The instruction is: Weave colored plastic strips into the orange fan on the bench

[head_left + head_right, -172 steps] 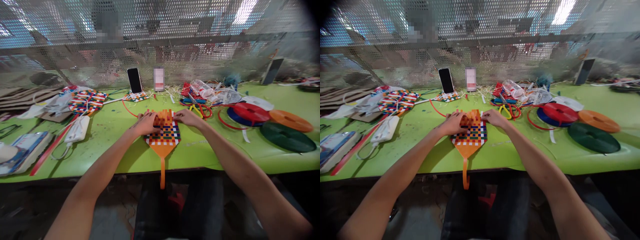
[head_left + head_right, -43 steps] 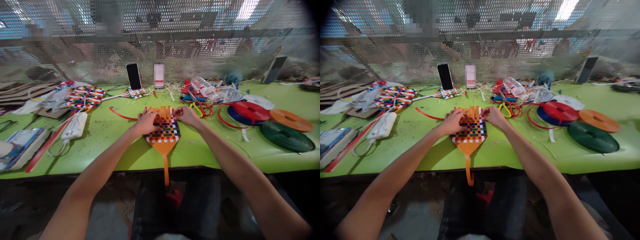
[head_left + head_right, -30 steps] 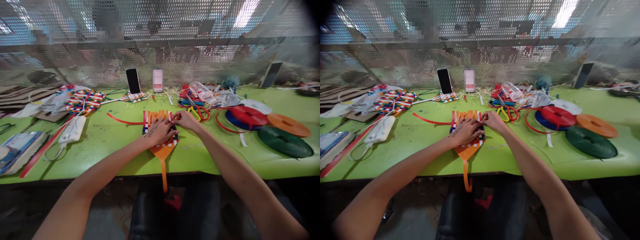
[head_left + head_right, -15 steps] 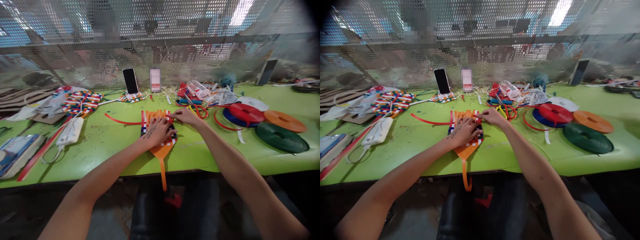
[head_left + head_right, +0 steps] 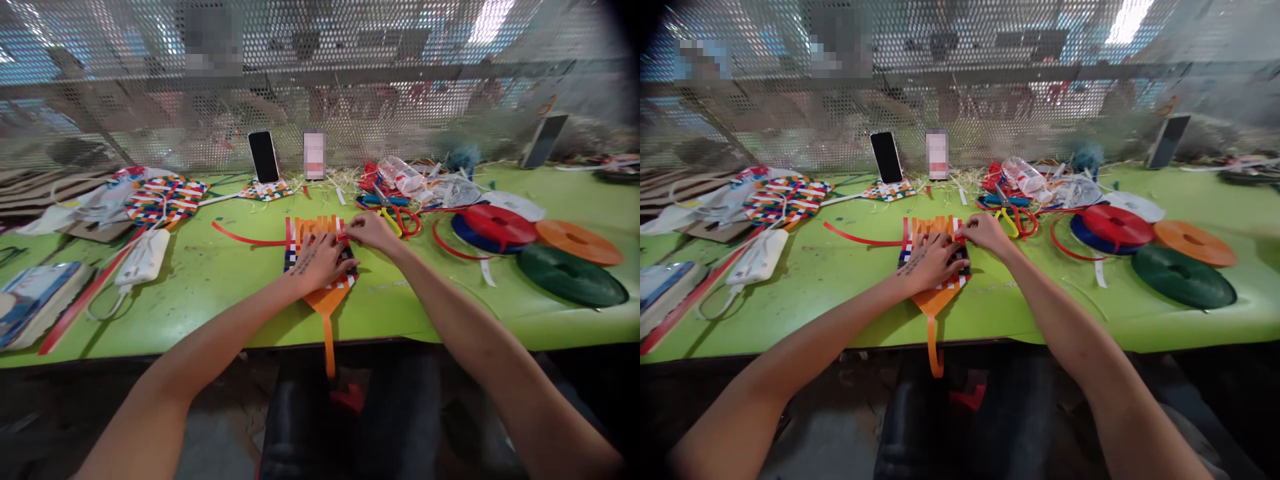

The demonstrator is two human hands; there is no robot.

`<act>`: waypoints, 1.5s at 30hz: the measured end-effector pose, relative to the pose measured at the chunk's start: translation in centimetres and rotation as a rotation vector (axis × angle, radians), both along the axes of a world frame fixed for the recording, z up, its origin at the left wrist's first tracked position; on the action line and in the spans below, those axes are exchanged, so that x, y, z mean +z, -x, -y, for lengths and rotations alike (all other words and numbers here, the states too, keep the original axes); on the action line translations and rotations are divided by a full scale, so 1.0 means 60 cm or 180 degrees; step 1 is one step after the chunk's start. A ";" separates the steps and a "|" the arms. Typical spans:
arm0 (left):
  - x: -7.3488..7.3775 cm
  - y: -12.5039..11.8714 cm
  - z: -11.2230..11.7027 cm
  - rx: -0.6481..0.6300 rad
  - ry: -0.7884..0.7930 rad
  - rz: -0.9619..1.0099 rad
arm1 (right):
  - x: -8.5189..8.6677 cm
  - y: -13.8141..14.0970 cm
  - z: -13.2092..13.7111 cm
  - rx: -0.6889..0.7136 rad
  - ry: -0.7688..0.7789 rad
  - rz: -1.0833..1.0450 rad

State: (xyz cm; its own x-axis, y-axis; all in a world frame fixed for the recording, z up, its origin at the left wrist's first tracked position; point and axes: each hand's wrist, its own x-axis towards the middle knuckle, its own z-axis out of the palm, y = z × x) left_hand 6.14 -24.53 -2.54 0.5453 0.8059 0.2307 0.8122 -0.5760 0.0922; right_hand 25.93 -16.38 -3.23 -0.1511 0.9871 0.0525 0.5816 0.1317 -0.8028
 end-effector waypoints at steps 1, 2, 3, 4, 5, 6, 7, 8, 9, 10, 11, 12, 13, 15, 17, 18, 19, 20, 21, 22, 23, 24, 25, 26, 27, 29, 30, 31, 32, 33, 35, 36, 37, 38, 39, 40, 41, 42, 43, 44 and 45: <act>0.000 0.000 0.000 -0.0001 0.0013 0.0009 | 0.001 0.000 0.001 -0.0013 -0.0001 0.0011; 0.000 0.000 0.000 -0.0002 0.0022 0.0017 | 0.001 0.000 0.000 -0.0017 0.0000 0.0036; 0.000 0.000 0.000 -0.0001 0.0027 0.0025 | 0.000 0.000 -0.001 0.0002 -0.0001 0.0069; 0.000 0.000 0.000 0.0000 0.0032 0.0031 | -0.002 -0.001 -0.003 0.0049 -0.0005 0.0103; 0.000 0.001 0.000 0.0006 0.0041 0.0036 | -0.004 -0.002 -0.005 0.0113 -0.0018 0.0131; 0.000 0.001 0.001 0.0013 0.0053 0.0040 | -0.006 -0.003 -0.008 0.0181 -0.0039 0.0150; 0.000 0.002 0.001 0.0027 0.0067 0.0046 | -0.009 -0.004 -0.011 0.0244 -0.0067 0.0163; 0.000 0.003 0.002 0.0046 0.0077 0.0056 | -0.011 -0.005 -0.014 0.0289 -0.0099 0.0167; 0.000 0.003 0.003 0.0067 0.0081 0.0065 | -0.013 -0.005 -0.016 0.0308 -0.0126 0.0166; 0.000 0.004 0.004 0.0092 0.0074 0.0074 | -0.015 -0.005 -0.017 0.0314 -0.0148 0.0161; 0.000 0.004 0.005 0.0117 0.0057 0.0081 | -0.016 -0.005 -0.017 0.0321 -0.0171 0.0157; 0.000 0.005 0.006 0.0146 0.0037 0.0085 | -0.016 -0.004 -0.017 0.0326 -0.0197 0.0157; -0.001 0.005 0.007 0.0175 0.0022 0.0081 | -0.016 -0.004 -0.016 0.0328 -0.0227 0.0160; -0.001 0.006 0.008 0.0208 0.0008 0.0070 | -0.016 -0.002 -0.014 0.0321 -0.0245 0.0125; -0.001 0.007 0.009 0.0199 0.0020 0.0060 | -0.016 -0.001 -0.013 0.0317 -0.0172 0.0010; -0.001 0.007 0.010 0.0186 0.0031 0.0050 | -0.016 -0.001 -0.014 0.0331 -0.0124 -0.0048; -0.001 0.008 0.010 0.0178 0.0040 0.0038 | -0.015 -0.002 -0.014 0.0355 -0.0082 -0.0090; 0.000 0.008 0.010 0.0180 0.0047 0.0023 | -0.015 -0.002 -0.015 0.0376 -0.0055 -0.0110; 0.000 0.008 0.010 0.0190 0.0053 0.0003 | -0.015 -0.002 -0.015 0.0393 -0.0046 -0.0109; 0.000 0.008 0.010 0.0203 0.0058 -0.0017 | -0.015 -0.002 -0.015 0.0399 -0.0047 -0.0097; 0.001 0.008 0.010 0.0209 0.0065 -0.0032 | -0.015 -0.002 -0.015 0.0394 -0.0047 -0.0087; 0.001 0.008 0.010 0.0219 0.0081 -0.0039 | -0.016 -0.001 -0.015 0.0380 -0.0047 -0.0073; 0.001 0.008 0.010 0.0234 0.0105 -0.0039 | -0.016 0.001 -0.014 0.0357 -0.0057 -0.0044; 0.002 0.009 0.010 0.0249 0.0131 -0.0033 | -0.016 0.003 -0.013 0.0322 -0.0076 -0.0002; 0.002 0.009 0.010 0.0268 0.0152 -0.0019 | -0.016 0.006 -0.011 0.0279 -0.0098 0.0046; 0.002 0.009 0.010 0.0291 0.0163 0.0010 | -0.016 0.012 -0.008 0.0187 -0.0130 0.0136; 0.002 0.009 0.011 0.0290 0.0159 0.0016 | -0.015 0.015 -0.006 0.0141 -0.0141 0.0166; 0.003 0.009 0.011 0.0290 0.0151 0.0018 | -0.014 0.018 -0.004 0.0100 -0.0143 0.0186; 0.003 0.009 0.012 0.0295 0.0148 0.0015 | -0.013 0.020 -0.003 0.0068 -0.0140 0.0199; 0.003 0.009 0.012 0.0307 0.0150 0.0010 | -0.012 0.023 -0.002 0.0039 -0.0133 0.0211; 0.004 0.009 0.014 0.0334 0.0157 0.0000 | -0.010 0.027 0.001 -0.0020 -0.0116 0.0226; 0.004 0.009 0.014 0.0334 0.0155 -0.0002 | -0.008 0.028 0.002 -0.0049 -0.0108 0.0235; 0.004 0.009 0.014 0.0322 0.0147 -0.0001 | -0.007 0.030 0.003 -0.0076 -0.0099 0.0250; 0.004 0.009 0.015 0.0300 0.0135 0.0000 | -0.007 0.031 0.004 -0.0101 -0.0097 0.0271; 0.004 0.010 0.015 0.0279 0.0120 0.0005 | -0.006 0.033 0.004 -0.0116 -0.0104 0.0295; 0.004 0.010 0.016 0.0258 0.0113 0.0009 | -0.006 0.034 0.005 -0.0116 -0.0122 0.0316; 0.005 0.010 0.016 0.0244 0.0115 0.0010 | -0.006 0.034 0.005 -0.0107 -0.0140 0.0326; 0.006 0.011 0.017 0.0236 0.0125 0.0009 | -0.006 0.035 0.006 -0.0096 -0.0160 0.0319; 0.006 0.011 0.018 0.0232 0.0145 0.0006 | -0.007 0.035 0.006 -0.0086 -0.0172 0.0300; 0.007 0.011 0.018 0.0233 0.0168 0.0006 | -0.007 0.035 0.006 -0.0082 -0.0177 0.0274; 0.008 0.012 0.018 0.0237 0.0189 0.0010 | -0.007 0.036 0.007 -0.0081 -0.0171 0.0253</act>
State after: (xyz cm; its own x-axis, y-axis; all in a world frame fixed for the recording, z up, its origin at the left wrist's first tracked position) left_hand 5.45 -25.64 -2.05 0.4828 0.8564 0.1829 0.8522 -0.5076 0.1271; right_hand 23.80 -16.78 -3.67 -0.1318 0.9868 0.0945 0.6468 0.1578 -0.7462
